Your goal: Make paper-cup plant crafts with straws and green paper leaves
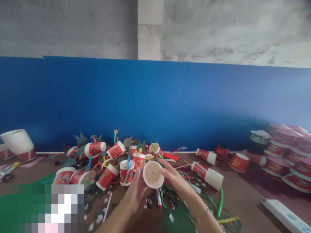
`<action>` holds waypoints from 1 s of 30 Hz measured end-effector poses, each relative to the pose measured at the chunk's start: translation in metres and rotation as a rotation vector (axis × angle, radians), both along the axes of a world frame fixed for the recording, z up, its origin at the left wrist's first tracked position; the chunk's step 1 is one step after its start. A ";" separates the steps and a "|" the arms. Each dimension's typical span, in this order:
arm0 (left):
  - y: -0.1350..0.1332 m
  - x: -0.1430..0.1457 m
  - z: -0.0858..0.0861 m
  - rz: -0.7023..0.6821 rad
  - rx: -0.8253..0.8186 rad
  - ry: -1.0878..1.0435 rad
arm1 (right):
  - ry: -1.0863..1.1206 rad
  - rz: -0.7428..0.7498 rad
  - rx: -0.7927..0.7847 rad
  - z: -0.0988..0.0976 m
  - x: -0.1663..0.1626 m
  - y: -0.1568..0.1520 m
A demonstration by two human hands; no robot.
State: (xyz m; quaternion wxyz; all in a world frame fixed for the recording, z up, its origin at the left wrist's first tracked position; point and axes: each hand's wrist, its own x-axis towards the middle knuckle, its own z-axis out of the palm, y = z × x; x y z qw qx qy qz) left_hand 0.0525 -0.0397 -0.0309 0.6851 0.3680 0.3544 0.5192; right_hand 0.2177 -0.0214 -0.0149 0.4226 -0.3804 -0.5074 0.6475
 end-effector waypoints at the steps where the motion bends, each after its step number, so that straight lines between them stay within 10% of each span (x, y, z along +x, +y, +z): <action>1: -0.002 0.000 0.002 0.013 0.029 -0.028 | 0.019 -0.009 -0.006 -0.001 -0.001 0.001; 30: 0.000 0.004 -0.004 0.088 0.287 0.271 | -0.033 0.041 0.055 -0.001 -0.003 0.000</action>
